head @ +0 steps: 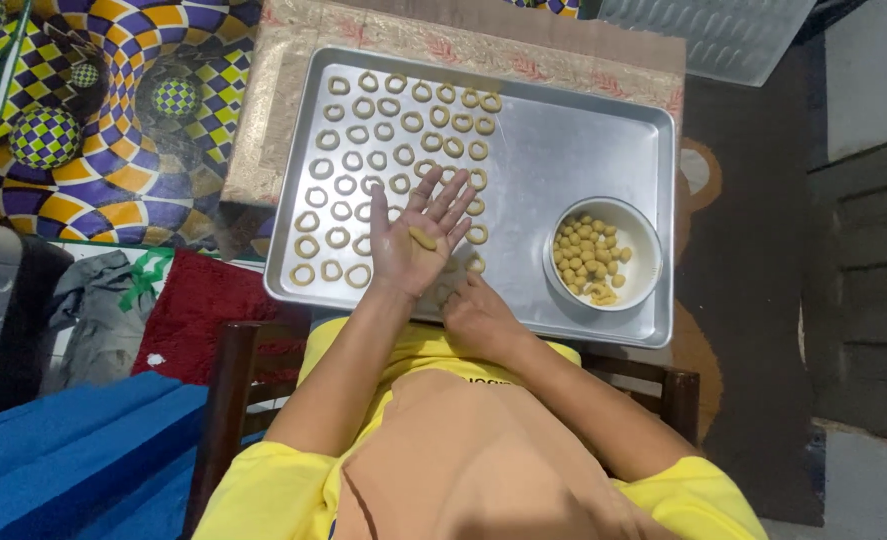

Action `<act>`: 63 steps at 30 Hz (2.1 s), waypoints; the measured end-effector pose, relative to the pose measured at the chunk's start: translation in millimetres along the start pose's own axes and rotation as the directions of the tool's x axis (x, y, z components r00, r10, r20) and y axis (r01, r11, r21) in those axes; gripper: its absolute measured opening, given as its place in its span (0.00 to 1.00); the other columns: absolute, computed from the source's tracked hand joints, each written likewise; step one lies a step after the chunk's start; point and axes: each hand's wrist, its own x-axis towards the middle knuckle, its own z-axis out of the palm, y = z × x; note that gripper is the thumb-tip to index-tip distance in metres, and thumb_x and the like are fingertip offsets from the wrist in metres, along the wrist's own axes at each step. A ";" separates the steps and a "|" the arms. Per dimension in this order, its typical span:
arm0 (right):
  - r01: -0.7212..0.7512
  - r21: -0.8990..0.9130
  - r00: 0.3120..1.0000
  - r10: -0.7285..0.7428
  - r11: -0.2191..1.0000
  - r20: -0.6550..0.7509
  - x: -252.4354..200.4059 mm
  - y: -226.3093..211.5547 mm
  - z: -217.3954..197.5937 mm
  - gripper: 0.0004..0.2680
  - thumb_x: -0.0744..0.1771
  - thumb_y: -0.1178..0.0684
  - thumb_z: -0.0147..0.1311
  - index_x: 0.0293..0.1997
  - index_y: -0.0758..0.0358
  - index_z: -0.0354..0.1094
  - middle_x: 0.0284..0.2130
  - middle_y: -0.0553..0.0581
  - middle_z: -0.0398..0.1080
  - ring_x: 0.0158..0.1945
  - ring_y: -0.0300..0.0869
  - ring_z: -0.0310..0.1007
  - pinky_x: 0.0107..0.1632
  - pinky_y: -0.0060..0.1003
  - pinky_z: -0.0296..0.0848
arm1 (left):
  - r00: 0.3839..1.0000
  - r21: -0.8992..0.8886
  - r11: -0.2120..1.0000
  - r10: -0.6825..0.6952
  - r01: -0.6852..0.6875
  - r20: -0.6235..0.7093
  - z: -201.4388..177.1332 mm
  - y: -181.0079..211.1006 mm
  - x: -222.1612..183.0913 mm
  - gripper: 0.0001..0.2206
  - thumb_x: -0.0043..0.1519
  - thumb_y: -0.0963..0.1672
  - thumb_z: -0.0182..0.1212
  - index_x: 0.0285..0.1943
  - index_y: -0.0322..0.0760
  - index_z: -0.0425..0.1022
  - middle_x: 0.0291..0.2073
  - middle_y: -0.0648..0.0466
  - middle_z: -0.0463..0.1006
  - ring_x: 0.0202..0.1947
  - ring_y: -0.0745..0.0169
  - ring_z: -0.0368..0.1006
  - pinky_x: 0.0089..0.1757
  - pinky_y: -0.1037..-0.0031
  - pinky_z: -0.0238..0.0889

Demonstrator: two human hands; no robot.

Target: Shaping small pieces of dough into rings by hand and placing them on a metal baking tray.

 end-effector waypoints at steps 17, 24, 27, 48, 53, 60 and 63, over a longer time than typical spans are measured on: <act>-0.361 0.108 0.892 0.377 0.926 -0.249 -5.9 10.8 -70.6 0.34 0.66 0.18 0.26 0.75 0.47 0.54 0.70 0.54 0.59 0.72 0.64 0.50 0.63 0.82 0.36 | 0.990 -0.049 0.990 -0.132 0.135 0.053 -15.1 -46.2 1.4 0.45 0.53 0.72 0.43 0.73 0.55 0.64 0.70 0.47 0.67 0.68 0.49 0.65 0.56 0.56 0.67; -0.346 -0.058 0.901 0.315 0.936 -0.298 -18.5 16.9 -63.6 0.38 0.60 0.11 0.28 0.69 0.43 0.63 0.68 0.53 0.62 0.73 0.66 0.49 0.63 0.85 0.42 | 0.986 -0.053 0.985 -0.162 0.164 0.036 -18.4 -51.8 14.2 0.48 0.51 0.74 0.38 0.79 0.62 0.53 0.79 0.56 0.50 0.78 0.55 0.45 0.66 0.52 0.50; -0.432 0.032 0.842 0.416 0.901 -0.342 -19.8 30.5 -71.3 0.40 0.62 0.13 0.17 0.71 0.47 0.60 0.64 0.60 0.66 0.75 0.66 0.47 0.63 0.85 0.36 | 0.973 -0.062 0.979 -0.185 0.195 0.136 -16.3 -58.6 15.9 0.48 0.49 0.74 0.44 0.75 0.57 0.62 0.72 0.50 0.64 0.71 0.55 0.59 0.61 0.54 0.61; -0.341 0.009 0.900 0.330 0.940 -0.285 -25.6 20.3 -69.8 0.39 0.60 0.11 0.27 0.74 0.39 0.55 0.72 0.46 0.57 0.76 0.61 0.43 0.67 0.81 0.30 | 0.966 -0.099 0.963 -0.240 0.249 0.102 -22.3 -66.5 37.1 0.46 0.52 0.73 0.42 0.73 0.54 0.63 0.68 0.47 0.65 0.61 0.47 0.69 0.56 0.51 0.65; -0.418 0.030 0.862 0.407 0.908 -0.301 -25.6 25.7 -72.7 0.37 0.63 0.14 0.26 0.75 0.40 0.53 0.71 0.49 0.59 0.75 0.63 0.45 0.65 0.83 0.32 | 0.969 -0.065 0.969 -0.233 0.239 0.081 -31.3 -70.8 39.8 0.46 0.50 0.74 0.42 0.71 0.56 0.63 0.68 0.48 0.64 0.63 0.47 0.66 0.58 0.50 0.62; -0.397 -0.017 0.856 0.364 0.918 -0.366 -22.8 43.3 -60.3 0.39 0.61 0.11 0.24 0.74 0.40 0.56 0.71 0.54 0.59 0.77 0.64 0.43 0.66 0.81 0.34 | 0.972 0.022 0.973 -0.232 0.232 0.037 -18.1 -66.4 34.3 0.46 0.46 0.76 0.41 0.67 0.61 0.66 0.64 0.56 0.67 0.61 0.56 0.65 0.59 0.52 0.58; -0.326 -0.022 0.893 0.301 0.945 -0.334 -19.6 22.9 -71.1 0.38 0.62 0.12 0.21 0.77 0.36 0.50 0.75 0.46 0.50 0.79 0.59 0.36 0.70 0.73 0.21 | 0.975 -0.098 0.970 -0.216 0.221 0.058 -15.4 -56.0 31.6 0.44 0.50 0.74 0.43 0.66 0.55 0.68 0.62 0.48 0.70 0.54 0.52 0.74 0.54 0.51 0.66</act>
